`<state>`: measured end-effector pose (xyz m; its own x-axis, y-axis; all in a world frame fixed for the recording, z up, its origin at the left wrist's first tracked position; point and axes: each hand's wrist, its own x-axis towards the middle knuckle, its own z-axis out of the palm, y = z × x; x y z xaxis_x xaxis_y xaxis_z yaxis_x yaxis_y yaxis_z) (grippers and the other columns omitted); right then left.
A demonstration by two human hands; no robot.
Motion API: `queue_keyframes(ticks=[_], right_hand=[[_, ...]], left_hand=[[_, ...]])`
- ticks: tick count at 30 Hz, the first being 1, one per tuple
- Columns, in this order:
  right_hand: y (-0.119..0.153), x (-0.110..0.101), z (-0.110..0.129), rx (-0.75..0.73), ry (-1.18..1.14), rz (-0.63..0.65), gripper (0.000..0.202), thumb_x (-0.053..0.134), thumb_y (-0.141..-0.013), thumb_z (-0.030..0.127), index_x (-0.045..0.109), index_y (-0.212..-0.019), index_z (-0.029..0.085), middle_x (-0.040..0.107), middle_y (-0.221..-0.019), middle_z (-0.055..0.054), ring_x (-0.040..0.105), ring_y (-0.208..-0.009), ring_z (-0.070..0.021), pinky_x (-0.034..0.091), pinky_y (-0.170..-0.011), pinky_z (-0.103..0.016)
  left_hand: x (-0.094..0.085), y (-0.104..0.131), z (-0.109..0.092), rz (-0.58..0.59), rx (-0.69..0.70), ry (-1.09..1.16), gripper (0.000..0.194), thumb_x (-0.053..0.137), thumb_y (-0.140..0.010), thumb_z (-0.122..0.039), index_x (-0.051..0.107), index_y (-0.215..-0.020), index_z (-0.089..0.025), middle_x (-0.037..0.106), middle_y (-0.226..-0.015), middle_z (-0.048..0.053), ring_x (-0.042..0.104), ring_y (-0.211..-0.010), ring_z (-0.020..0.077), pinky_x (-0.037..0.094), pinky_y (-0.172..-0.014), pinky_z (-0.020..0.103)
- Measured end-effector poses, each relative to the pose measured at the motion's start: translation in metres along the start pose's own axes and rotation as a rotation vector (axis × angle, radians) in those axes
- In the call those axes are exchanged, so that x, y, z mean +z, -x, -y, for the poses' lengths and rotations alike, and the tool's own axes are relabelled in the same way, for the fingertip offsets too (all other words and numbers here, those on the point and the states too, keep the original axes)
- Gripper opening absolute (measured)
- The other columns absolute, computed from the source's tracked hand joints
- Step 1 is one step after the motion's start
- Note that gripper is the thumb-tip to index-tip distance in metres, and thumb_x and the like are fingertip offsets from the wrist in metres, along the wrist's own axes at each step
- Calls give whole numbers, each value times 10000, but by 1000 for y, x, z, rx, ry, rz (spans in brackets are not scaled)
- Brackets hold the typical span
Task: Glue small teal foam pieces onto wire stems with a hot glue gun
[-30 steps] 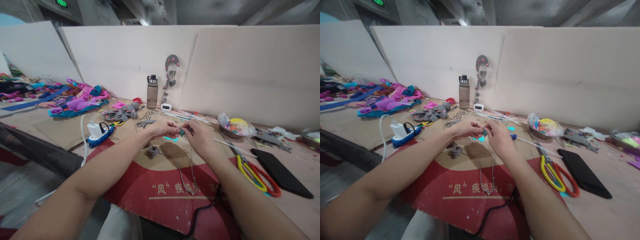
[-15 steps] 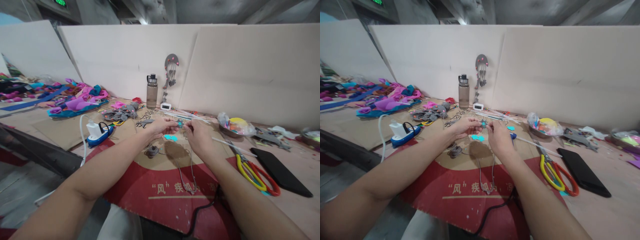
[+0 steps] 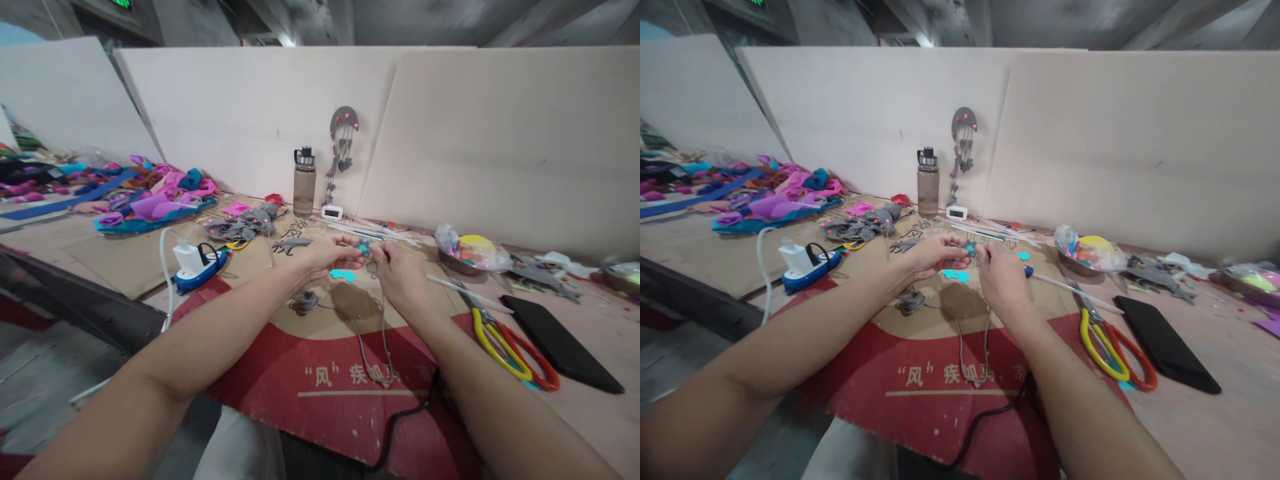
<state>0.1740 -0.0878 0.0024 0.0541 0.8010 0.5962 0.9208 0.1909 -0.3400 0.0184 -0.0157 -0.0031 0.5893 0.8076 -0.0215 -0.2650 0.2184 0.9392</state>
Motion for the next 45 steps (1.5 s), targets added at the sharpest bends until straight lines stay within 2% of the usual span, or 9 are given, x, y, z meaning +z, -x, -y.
queue_keyframes(ticks=[5,10,19,26,36,39,45], right_hand=[[1,-2,4,19,60,10,340,393,-962,365,587,-731,208,655,-743,-87,550,-684,-213,299,-603,-305],[1,-1,4,20,49,-7,386,374,-965,397,600,-715,209,671,-733,-90,558,-670,-213,311,-606,-310],[2,1,3,131,-132,-38,475,401,-927,508,605,-629,199,617,-583,-41,497,-542,-163,305,-575,-288],[2,1,3,144,-145,-45,468,435,-914,510,625,-630,191,598,-551,-30,496,-536,-158,300,-576,-286],[3,-1,4,74,-67,-70,434,410,-950,458,607,-670,192,635,-638,-49,489,-573,-161,267,-583,-289],[2,1,3,52,-57,-69,405,424,-947,430,608,-682,186,644,-670,-58,492,-591,-163,268,-592,-292],[2,1,3,20,-55,-50,377,442,-939,406,586,-667,187,595,-614,-36,468,-571,-153,262,-584,-290]], left_hand=[[7,3,-1,-64,-21,-30,176,717,-760,-33,565,-784,-120,682,-662,39,659,-590,108,505,-572,218],[9,1,0,-112,0,-14,258,783,-714,-107,529,-738,-141,644,-638,-2,640,-568,97,421,-486,181],[9,2,6,-91,12,-73,304,828,-664,-162,538,-753,-144,648,-647,-2,635,-576,90,400,-481,173],[10,4,5,-41,14,-52,338,835,-657,-146,583,-883,-146,647,-680,-19,633,-571,77,413,-478,164],[11,4,3,77,-36,43,235,815,-690,-169,633,-834,-138,643,-677,-26,603,-547,46,420,-450,137],[10,4,4,73,-35,6,240,822,-686,-189,655,-852,-143,648,-672,-23,618,-575,59,438,-467,145],[9,6,2,39,-16,-39,165,801,-703,-152,674,-806,-127,675,-698,8,633,-596,71,470,-501,165]])
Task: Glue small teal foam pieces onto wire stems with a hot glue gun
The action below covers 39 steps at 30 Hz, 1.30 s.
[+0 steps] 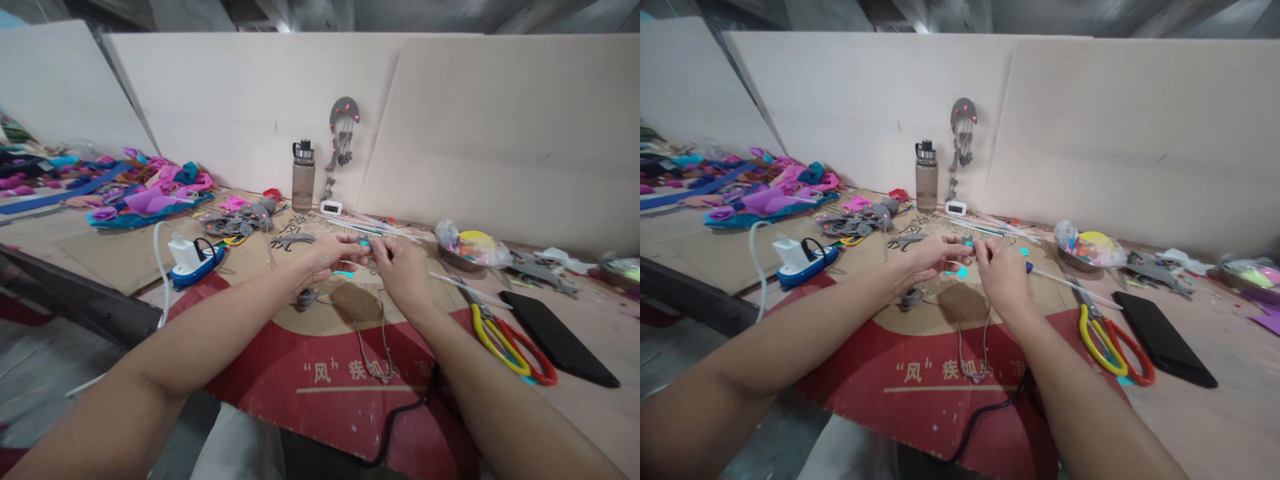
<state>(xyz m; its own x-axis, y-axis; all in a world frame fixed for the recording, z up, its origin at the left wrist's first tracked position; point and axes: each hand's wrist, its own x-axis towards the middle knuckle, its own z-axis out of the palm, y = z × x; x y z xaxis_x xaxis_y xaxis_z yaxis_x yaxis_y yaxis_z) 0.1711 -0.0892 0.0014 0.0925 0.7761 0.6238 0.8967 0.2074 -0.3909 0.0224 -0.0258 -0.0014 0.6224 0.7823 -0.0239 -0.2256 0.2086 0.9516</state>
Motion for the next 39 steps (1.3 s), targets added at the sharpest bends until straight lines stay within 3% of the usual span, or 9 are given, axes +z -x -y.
queue_keyframes(ticks=[11,19,24,28,35,39], right_hand=[[0,-2,2,-44,-22,25,368,425,-924,412,559,-653,201,597,-641,-43,484,-608,-166,283,-606,-299],[-2,-3,0,57,-240,100,553,265,-948,573,562,-674,195,590,-642,-45,519,-613,-178,337,-604,-300],[-3,0,-2,35,-418,79,232,500,-876,415,526,-956,199,576,-778,-10,525,-672,-153,388,-615,-273],[-2,4,-2,-2,-388,43,97,543,-827,291,524,-857,201,559,-729,4,485,-626,-132,379,-610,-267],[-1,1,0,-2,-346,31,111,557,-831,282,599,-824,180,590,-698,-6,486,-610,-130,375,-612,-270],[-2,2,-2,10,-437,65,125,560,-826,284,614,-844,172,609,-727,-14,519,-638,-136,403,-625,-276]], left_hand=[[2,0,0,-28,33,-37,183,806,-687,-139,649,-776,-109,682,-711,23,657,-624,95,490,-544,196],[5,4,-5,-117,19,-70,168,721,-747,-94,561,-702,-122,652,-657,8,626,-590,81,482,-568,210],[4,4,-7,-152,39,-46,160,681,-756,-57,547,-708,-130,620,-636,-13,612,-581,75,473,-557,207],[1,2,-5,-166,63,-58,189,689,-749,-71,523,-692,-141,620,-625,-6,599,-573,78,468,-552,206],[2,1,-3,-184,92,-88,188,680,-756,-83,511,-708,-149,597,-614,-18,599,-581,83,465,-550,204],[3,2,-3,-190,105,-109,183,672,-770,-95,509,-705,-148,591,-619,-21,612,-594,90,469,-550,211]])
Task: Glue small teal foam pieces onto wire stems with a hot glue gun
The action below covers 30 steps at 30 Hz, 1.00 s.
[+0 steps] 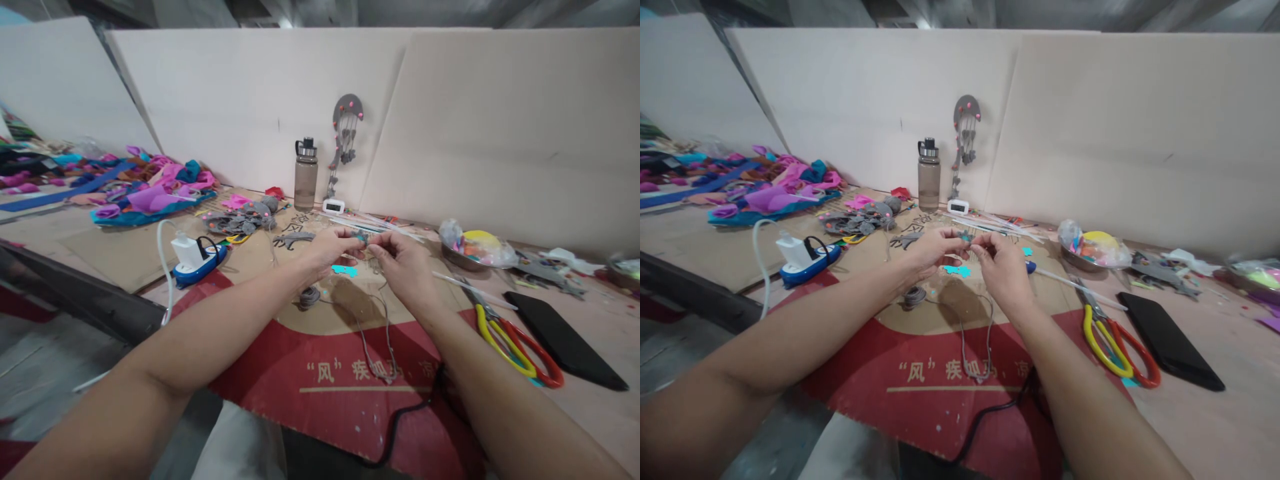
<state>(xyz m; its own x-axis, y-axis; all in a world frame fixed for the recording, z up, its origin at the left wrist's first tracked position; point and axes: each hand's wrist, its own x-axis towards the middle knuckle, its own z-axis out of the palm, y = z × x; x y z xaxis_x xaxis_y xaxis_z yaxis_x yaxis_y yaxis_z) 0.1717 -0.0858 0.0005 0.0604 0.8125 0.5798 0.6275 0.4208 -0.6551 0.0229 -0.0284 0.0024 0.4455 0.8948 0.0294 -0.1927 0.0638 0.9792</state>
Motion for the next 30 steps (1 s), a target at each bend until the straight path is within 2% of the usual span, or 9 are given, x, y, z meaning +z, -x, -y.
queue_keyframes(ticks=[3,5,10,17,24,30], right_hand=[[-1,0,-2,-17,-69,13,167,575,-814,272,592,-949,177,629,-822,-29,563,-711,-149,438,-683,-297],[-1,-1,-2,-39,-33,1,190,591,-796,251,581,-972,180,634,-852,-36,569,-722,-151,441,-695,-303],[1,-3,2,-74,169,-50,90,572,-816,261,615,-850,190,644,-785,-39,543,-667,-156,403,-644,-295],[0,0,2,-114,286,-83,172,499,-873,324,600,-806,202,637,-774,-62,539,-708,-189,380,-671,-316],[-1,1,1,-19,249,-55,250,471,-894,381,579,-762,198,605,-709,-45,506,-654,-174,351,-644,-301],[0,1,2,18,229,-81,259,490,-879,378,595,-736,189,566,-610,-9,439,-564,-143,303,-569,-279]], left_hand=[[-2,-1,-1,7,14,2,163,667,-773,-91,525,-714,-143,601,-630,-15,610,-597,84,464,-551,205],[-3,-1,-2,4,14,12,158,665,-773,-84,529,-716,-141,604,-628,-13,605,-593,80,459,-552,200],[-3,1,-6,-5,16,11,175,674,-764,-77,524,-701,-142,593,-612,-16,589,-577,75,453,-559,205],[-2,1,-1,-1,67,-36,199,737,-741,-151,539,-719,-147,572,-627,-29,607,-602,87,459,-578,220],[-3,-1,3,37,116,-53,154,741,-741,-166,599,-795,-138,617,-725,-14,610,-618,79,461,-575,217],[-2,0,2,68,116,-50,144,752,-746,-185,624,-780,-129,629,-729,-2,617,-640,85,470,-585,222]])
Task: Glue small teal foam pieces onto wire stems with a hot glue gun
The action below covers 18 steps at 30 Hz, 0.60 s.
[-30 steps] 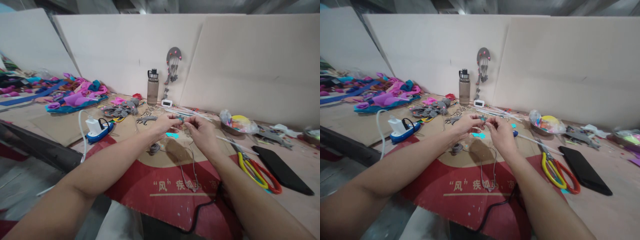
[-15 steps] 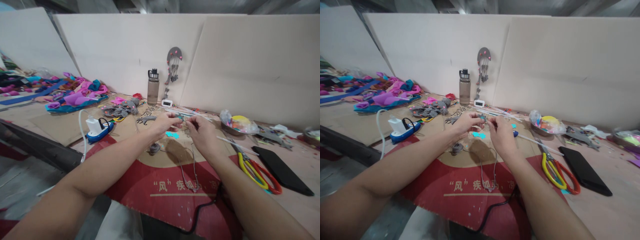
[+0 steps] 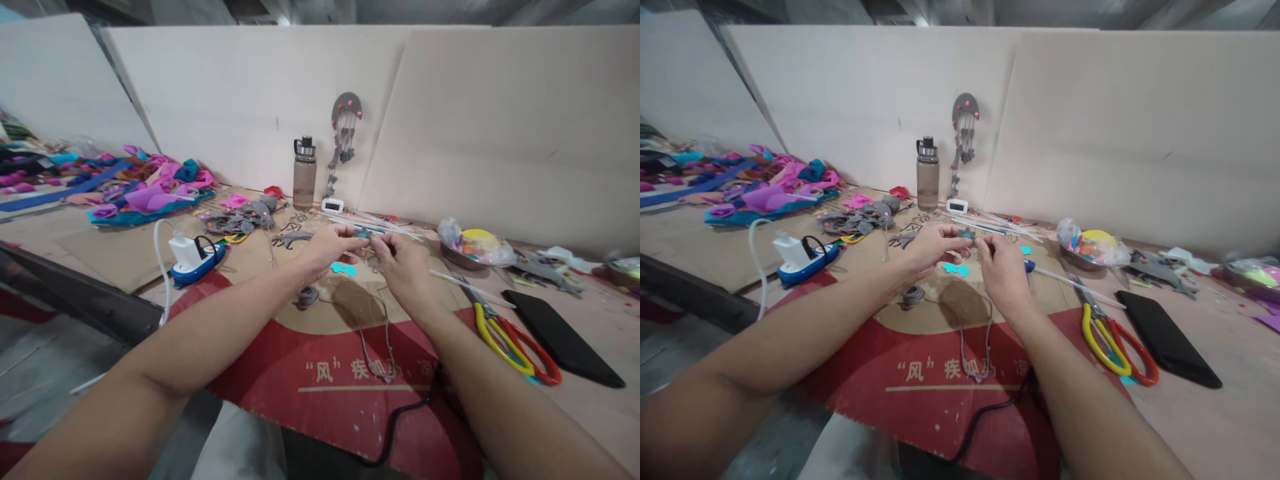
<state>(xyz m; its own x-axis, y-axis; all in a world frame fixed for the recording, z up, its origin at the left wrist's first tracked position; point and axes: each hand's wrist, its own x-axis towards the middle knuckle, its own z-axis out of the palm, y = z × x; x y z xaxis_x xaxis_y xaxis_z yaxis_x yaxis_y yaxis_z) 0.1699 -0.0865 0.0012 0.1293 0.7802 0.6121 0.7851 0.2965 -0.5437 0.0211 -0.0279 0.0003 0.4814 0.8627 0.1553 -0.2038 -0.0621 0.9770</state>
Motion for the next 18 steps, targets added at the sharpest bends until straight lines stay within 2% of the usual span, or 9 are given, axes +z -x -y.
queue_keyframes(ticks=[11,18], right_hand=[[1,0,0,52,-12,-9,269,528,-860,387,643,-739,176,597,-608,-23,445,-545,-146,300,-554,-282],[3,-4,7,-36,74,-39,193,533,-862,325,580,-726,197,631,-713,-51,521,-646,-170,351,-634,-301]], left_hand=[[4,4,-6,6,-129,18,63,706,-798,-141,665,-758,-114,648,-703,29,618,-635,89,483,-570,216],[2,2,-9,85,-240,163,77,633,-843,-131,674,-784,-102,678,-752,45,619,-608,77,495,-556,200]])
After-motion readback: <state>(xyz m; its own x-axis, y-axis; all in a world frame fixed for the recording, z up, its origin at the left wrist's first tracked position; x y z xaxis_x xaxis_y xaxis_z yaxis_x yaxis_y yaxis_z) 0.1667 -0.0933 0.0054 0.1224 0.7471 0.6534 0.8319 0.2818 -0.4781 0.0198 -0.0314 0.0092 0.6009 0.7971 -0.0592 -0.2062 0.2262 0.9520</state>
